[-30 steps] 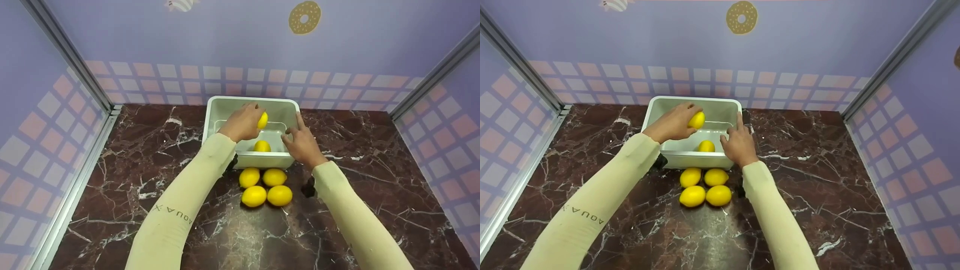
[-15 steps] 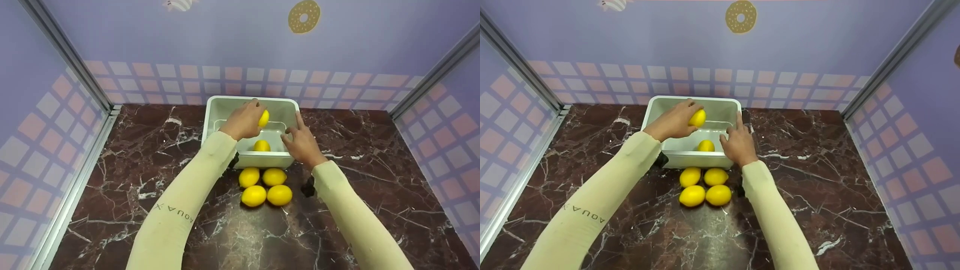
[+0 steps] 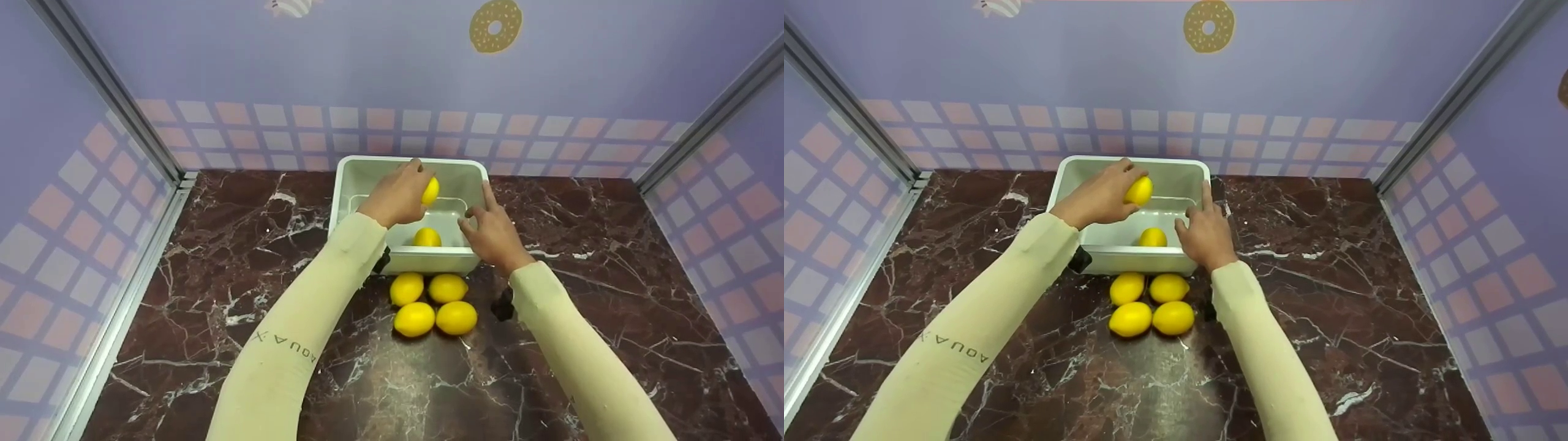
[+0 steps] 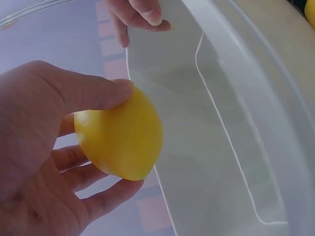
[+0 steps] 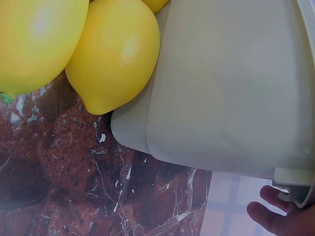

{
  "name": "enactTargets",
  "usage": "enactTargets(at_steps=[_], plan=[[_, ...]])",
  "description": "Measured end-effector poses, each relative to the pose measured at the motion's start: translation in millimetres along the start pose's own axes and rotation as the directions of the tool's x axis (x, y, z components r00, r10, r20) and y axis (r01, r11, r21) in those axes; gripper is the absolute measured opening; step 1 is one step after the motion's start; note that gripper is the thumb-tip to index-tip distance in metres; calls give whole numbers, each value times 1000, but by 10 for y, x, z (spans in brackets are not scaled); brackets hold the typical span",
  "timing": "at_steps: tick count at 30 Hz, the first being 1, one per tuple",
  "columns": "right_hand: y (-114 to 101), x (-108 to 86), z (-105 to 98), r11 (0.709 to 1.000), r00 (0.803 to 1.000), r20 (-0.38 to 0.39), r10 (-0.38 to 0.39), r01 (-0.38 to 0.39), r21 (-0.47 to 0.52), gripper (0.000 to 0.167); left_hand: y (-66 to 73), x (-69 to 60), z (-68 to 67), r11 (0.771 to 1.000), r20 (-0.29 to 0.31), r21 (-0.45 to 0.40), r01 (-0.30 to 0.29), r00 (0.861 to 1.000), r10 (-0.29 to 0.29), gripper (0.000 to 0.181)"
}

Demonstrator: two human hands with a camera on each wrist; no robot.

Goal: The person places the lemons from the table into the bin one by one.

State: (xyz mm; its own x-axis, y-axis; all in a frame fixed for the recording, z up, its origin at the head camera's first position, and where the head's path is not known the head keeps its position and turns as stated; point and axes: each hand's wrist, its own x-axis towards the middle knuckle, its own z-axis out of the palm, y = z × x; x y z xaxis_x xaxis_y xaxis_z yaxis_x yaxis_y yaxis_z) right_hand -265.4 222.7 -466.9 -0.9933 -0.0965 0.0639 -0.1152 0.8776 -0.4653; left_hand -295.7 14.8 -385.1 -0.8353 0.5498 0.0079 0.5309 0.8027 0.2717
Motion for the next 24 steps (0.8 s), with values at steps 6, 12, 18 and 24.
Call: enactTargets(at_steps=[6, 12, 18, 24], plan=[[0, -2, -11, 1000, 1000, 3, 3, -3, 11, 36, -2, 11, 7, 1000, 5, -9, 10, 1000, -10, 55], [1, -1, -8, 1000, 1000, -1, 3, -3, 20, 36, -10, 9, 9, 1000, 1, -16, 17, 1000, -17, 54], [8, 5, 3, 1000, 1000, -10, 1, -1, 20, 35, -39, -1, 25, 999, 6, -26, 22, 1000, -22, 54], [8, 1, 5, 1000, 1000, -15, 1, -1, 21, 34, -69, 3, 40, 999, 5, -37, 29, 1000, -29, 54]])
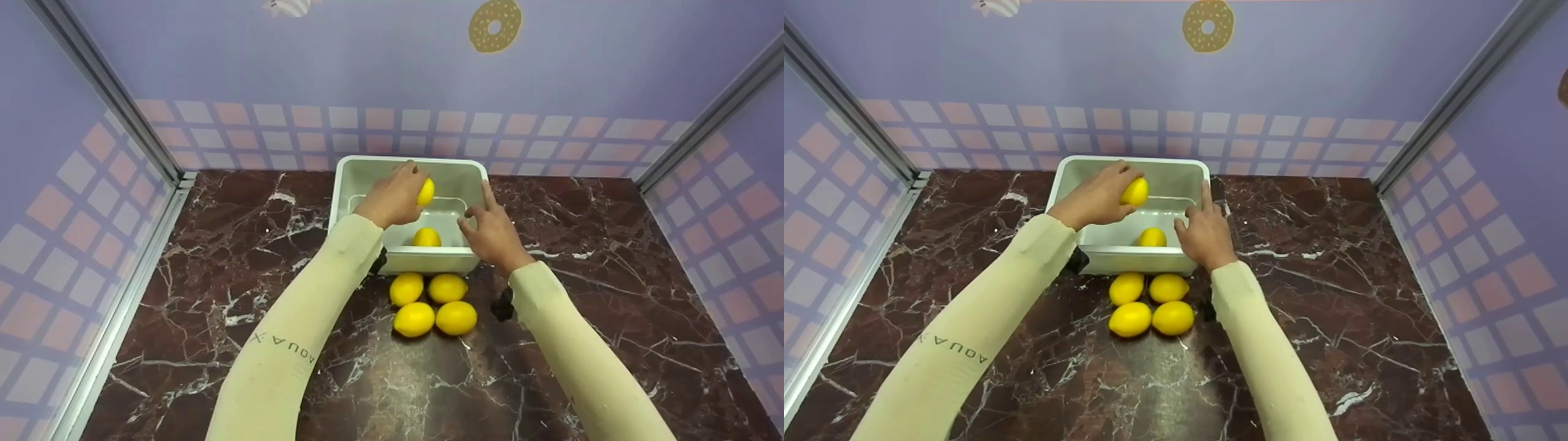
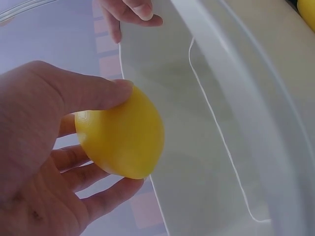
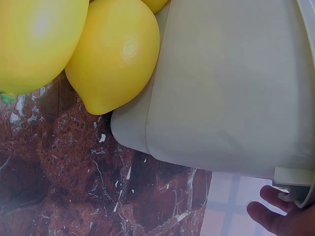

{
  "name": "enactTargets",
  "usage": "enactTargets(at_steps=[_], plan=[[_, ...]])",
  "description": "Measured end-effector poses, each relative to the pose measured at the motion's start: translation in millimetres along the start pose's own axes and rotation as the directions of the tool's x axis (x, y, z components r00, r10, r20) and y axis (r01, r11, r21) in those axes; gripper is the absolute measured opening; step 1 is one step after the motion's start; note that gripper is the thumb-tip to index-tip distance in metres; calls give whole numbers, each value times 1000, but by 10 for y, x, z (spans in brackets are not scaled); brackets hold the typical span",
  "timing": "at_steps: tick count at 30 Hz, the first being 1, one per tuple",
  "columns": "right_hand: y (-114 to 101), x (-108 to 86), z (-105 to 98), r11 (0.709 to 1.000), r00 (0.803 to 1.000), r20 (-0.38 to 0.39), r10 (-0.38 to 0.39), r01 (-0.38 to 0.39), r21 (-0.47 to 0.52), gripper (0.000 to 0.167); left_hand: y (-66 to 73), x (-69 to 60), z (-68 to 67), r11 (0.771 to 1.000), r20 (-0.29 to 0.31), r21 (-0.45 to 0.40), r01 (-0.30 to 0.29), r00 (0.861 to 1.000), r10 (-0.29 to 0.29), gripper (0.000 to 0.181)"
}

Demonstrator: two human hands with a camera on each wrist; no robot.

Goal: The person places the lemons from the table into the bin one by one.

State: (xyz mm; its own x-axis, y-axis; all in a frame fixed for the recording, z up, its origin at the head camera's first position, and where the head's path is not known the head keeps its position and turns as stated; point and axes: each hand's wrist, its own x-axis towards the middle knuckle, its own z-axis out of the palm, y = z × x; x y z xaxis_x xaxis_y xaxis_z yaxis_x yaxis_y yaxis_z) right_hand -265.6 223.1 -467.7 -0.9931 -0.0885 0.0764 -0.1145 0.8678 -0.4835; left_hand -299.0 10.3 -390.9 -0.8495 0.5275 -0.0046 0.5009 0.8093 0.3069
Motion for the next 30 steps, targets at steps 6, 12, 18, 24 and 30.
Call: enactTargets(at_steps=[6, 12, 18, 24, 30], plan=[[-4, 4, 5, 1000, 1000, 3, -7, 7, -3, 34, 1, 8, -18, 1000, -6, 24, -7, 1000, 7, 55], [-7, 5, 0, 1000, 1000, 8, -11, 11, -10, 34, 16, 5, -47, 999, -10, 25, -28, 1000, 28, 57], [-12, 5, -4, 1000, 1000, 8, -11, 11, -19, 37, 14, -5, -47, 999, -5, 31, -23, 1000, 23, 57], [-14, 0, -8, 999, 1000, 5, -15, 15, -29, 38, 9, -22, -31, 999, -10, 30, -26, 1000, 26, 56], [-13, 3, -6, 1000, 1000, 5, -9, 9, -28, 36, 9, -46, -29, 999, -12, 41, -31, 999, 31, 53]])
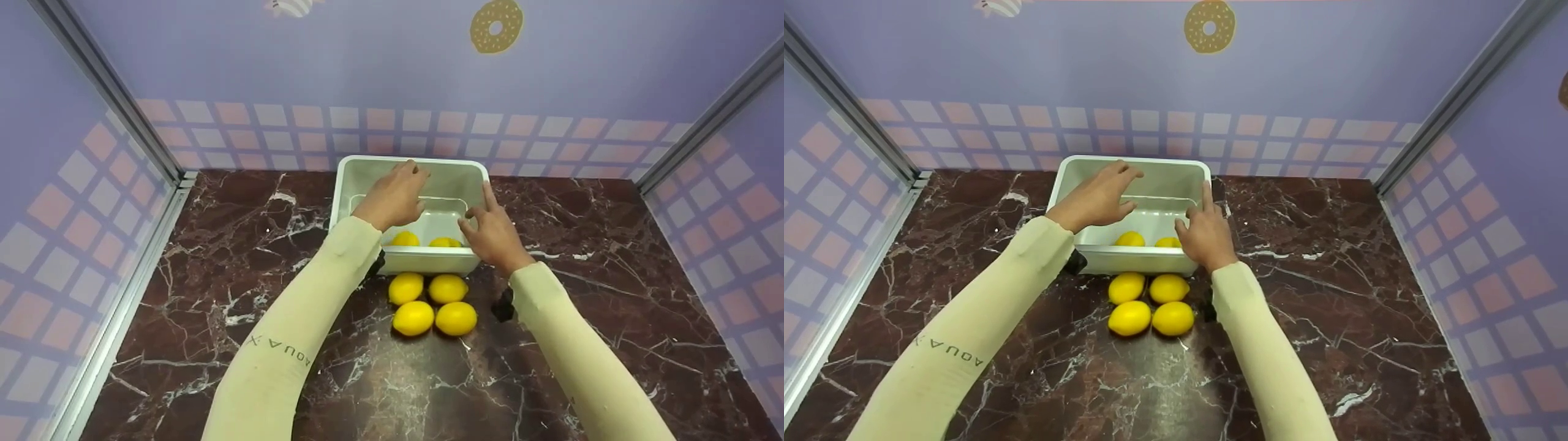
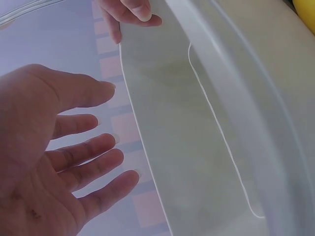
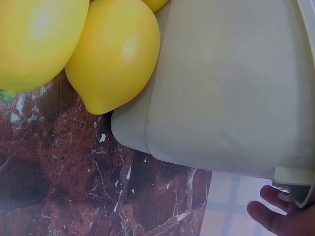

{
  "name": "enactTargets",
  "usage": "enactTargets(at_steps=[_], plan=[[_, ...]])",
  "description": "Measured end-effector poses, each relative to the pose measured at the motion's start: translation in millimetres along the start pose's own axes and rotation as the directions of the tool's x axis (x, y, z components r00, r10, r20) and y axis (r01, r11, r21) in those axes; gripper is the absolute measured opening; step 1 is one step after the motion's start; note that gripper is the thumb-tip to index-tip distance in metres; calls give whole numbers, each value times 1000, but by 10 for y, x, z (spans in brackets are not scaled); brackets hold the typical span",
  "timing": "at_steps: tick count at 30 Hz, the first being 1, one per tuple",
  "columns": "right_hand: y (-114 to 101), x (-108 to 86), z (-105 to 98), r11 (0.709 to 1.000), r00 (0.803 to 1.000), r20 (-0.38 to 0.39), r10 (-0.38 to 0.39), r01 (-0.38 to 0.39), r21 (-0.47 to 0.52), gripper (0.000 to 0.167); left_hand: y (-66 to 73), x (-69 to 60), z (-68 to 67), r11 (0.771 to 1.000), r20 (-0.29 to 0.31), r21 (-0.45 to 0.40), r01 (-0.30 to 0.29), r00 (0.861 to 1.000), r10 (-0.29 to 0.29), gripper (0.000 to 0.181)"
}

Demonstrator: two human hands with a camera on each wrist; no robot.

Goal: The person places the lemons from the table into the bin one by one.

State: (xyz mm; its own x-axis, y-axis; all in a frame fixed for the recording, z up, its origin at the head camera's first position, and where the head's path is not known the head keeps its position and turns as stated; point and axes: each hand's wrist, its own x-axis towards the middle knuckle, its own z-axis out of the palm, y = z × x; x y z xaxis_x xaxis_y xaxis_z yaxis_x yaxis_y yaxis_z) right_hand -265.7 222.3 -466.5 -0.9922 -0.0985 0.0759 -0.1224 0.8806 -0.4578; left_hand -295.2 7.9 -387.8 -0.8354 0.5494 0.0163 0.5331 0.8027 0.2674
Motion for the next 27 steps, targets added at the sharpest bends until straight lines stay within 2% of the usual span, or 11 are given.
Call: enactTargets(at_steps=[10, 20, 27], plan=[[6, 0, -15, 1000, 999, 30, 15, -16, 10, 38, 22, -40, 14, 1000, 11, -9, 2, 1000, -2, 53], [3, 4, -19, 1000, 999, 46, 12, -12, 2, 42, 41, -82, 3, 1000, -6, 10, -16, 1000, 16, 54], [-5, 1, -16, 1000, 999, 36, 6, -7, 15, 39, 66, -115, 23, 1000, 2, 0, -24, 1000, 24, 52]])
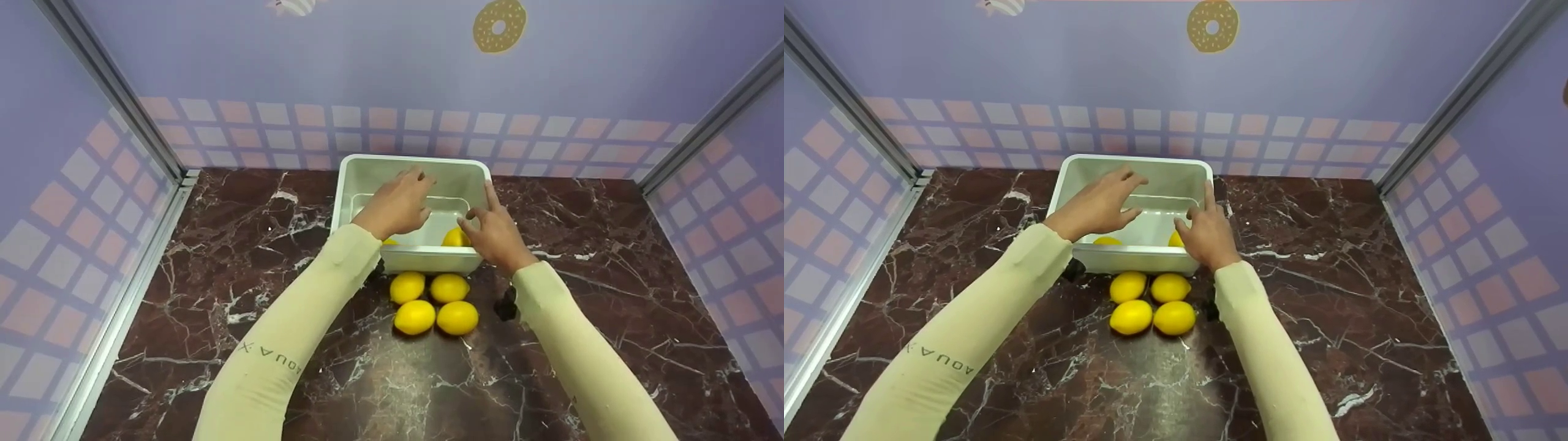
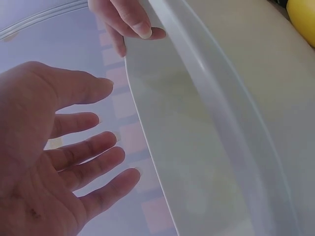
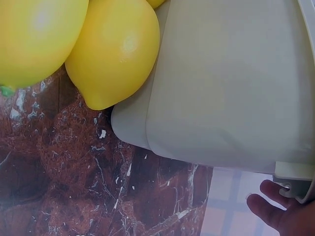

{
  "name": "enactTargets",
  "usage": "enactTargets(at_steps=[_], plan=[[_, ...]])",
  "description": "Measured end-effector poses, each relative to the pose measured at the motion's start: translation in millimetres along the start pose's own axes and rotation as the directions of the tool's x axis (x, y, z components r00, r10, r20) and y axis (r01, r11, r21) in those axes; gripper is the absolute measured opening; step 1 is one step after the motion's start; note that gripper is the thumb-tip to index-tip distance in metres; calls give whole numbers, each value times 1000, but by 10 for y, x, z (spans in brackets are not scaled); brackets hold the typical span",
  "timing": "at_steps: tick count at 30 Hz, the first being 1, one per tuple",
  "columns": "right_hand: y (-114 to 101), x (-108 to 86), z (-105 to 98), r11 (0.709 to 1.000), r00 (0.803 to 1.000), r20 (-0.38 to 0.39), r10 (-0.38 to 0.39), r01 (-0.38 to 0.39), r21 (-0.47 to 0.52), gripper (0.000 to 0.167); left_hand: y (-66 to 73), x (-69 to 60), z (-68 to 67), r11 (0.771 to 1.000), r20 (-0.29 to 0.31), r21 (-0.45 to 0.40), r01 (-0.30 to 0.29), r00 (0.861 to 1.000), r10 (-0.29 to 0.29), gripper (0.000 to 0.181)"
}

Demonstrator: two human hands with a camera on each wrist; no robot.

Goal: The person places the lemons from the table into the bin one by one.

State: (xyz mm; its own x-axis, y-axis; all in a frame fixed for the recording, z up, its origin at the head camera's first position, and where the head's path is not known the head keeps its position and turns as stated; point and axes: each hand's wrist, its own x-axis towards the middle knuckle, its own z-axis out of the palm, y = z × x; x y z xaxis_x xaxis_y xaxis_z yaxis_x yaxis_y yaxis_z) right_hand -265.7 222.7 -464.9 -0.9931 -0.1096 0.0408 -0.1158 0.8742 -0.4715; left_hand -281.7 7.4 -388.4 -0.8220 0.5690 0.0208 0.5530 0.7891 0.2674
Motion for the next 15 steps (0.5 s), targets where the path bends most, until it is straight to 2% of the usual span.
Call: enactTargets(at_steps=[9, 15], plan=[[12, 9, 8, 1000, 1000, -25, -1, 1, 3, 32, 34, -57, 3, 1000, 7, 16, -24, 1000, 24, 53], [7, 2, 6, 1000, 1000, 0, 17, -17, 13, 33, 55, -100, 4, 998, -6, 42, -56, 998, 56, 49]])
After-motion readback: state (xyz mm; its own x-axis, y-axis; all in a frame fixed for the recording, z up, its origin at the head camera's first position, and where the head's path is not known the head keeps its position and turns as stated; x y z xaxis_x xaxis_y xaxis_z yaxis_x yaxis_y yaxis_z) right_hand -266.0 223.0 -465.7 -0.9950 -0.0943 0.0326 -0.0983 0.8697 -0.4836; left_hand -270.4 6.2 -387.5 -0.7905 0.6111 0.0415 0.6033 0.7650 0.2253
